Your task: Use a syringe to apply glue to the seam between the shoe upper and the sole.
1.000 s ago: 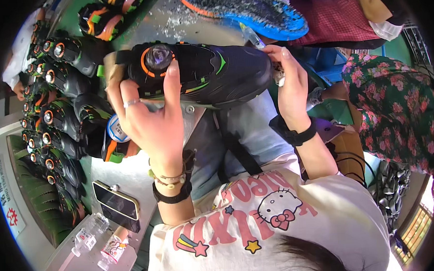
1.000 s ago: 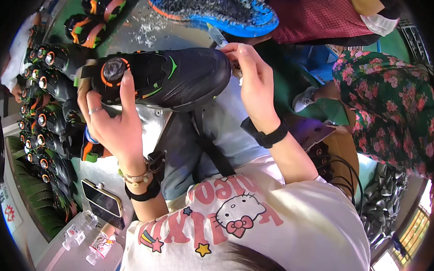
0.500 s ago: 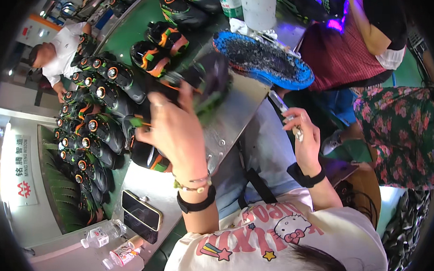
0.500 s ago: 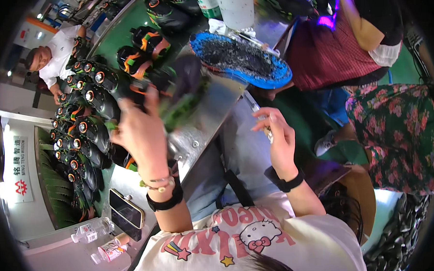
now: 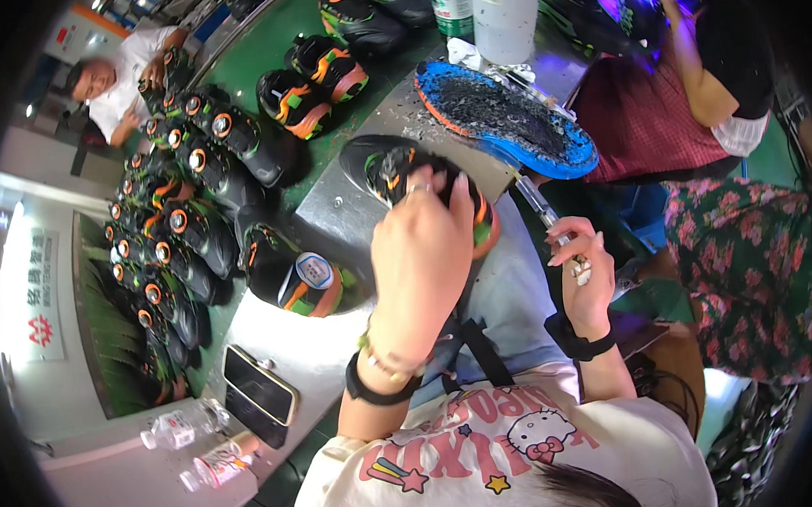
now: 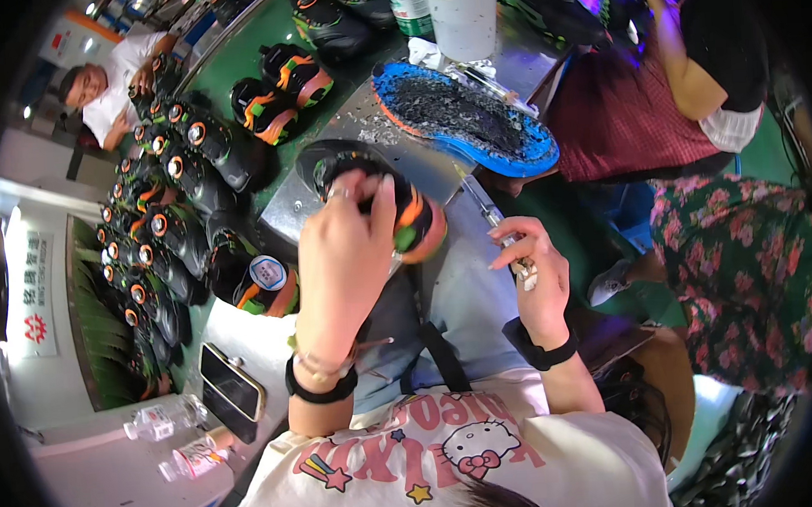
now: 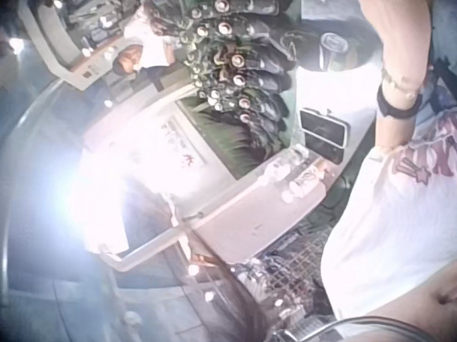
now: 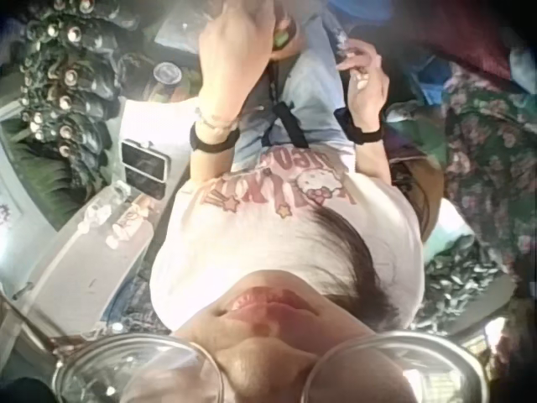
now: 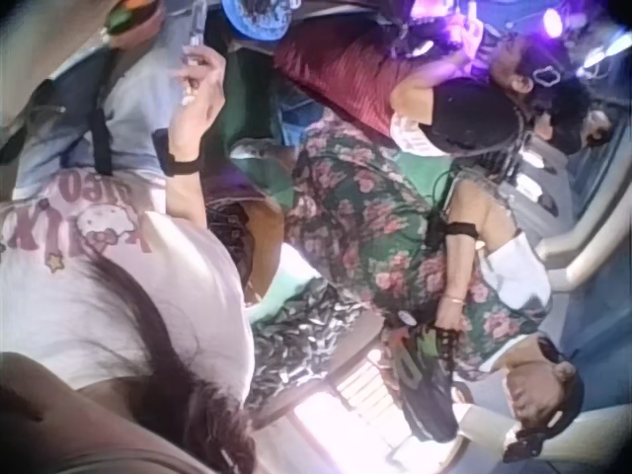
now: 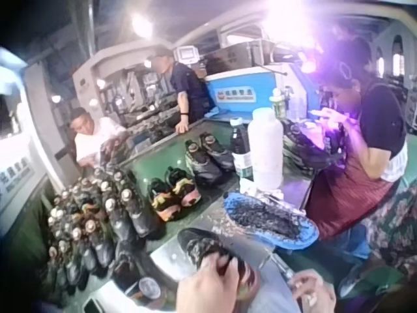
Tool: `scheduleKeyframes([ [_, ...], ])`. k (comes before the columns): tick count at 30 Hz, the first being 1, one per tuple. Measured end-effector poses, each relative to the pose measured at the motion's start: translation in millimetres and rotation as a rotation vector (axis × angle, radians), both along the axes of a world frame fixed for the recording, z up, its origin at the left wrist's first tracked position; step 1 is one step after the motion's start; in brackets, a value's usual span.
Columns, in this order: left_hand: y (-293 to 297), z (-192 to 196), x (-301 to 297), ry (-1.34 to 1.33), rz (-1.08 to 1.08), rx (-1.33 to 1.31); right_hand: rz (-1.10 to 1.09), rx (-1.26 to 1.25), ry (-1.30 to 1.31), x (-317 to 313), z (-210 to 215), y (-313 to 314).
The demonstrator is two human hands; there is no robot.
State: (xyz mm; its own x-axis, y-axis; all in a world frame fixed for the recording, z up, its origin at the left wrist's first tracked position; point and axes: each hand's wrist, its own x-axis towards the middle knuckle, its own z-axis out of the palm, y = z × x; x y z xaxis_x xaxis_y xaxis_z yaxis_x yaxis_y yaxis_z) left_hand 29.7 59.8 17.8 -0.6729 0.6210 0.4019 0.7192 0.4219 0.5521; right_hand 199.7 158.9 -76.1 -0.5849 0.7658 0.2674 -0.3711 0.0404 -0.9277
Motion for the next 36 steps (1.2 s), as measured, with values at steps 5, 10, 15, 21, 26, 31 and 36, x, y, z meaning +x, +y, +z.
scheduleKeyframes([
  [5,43,2,-18,0.092,0.210,-0.131,0.001,-0.092,0.042,9,2,-4],
  [10,-9,1,-12,0.457,-0.178,0.309,-0.085,-0.051,-0.007,20,-6,3],
  [15,-118,3,6,0.434,0.025,-0.055,-0.045,-0.078,0.004,10,-7,7],
  [21,-177,39,-43,0.580,-0.122,-0.438,-0.185,0.189,0.027,0,-8,26],
  [26,-167,47,-86,0.621,-0.302,-0.563,-0.141,0.326,-0.014,-9,5,17],
  [31,-151,50,-100,0.653,-0.373,-0.526,-0.144,0.315,-0.040,1,-3,7],
  [36,-148,46,-115,0.579,-0.423,-0.477,-0.183,0.267,-0.077,11,-12,13],
])
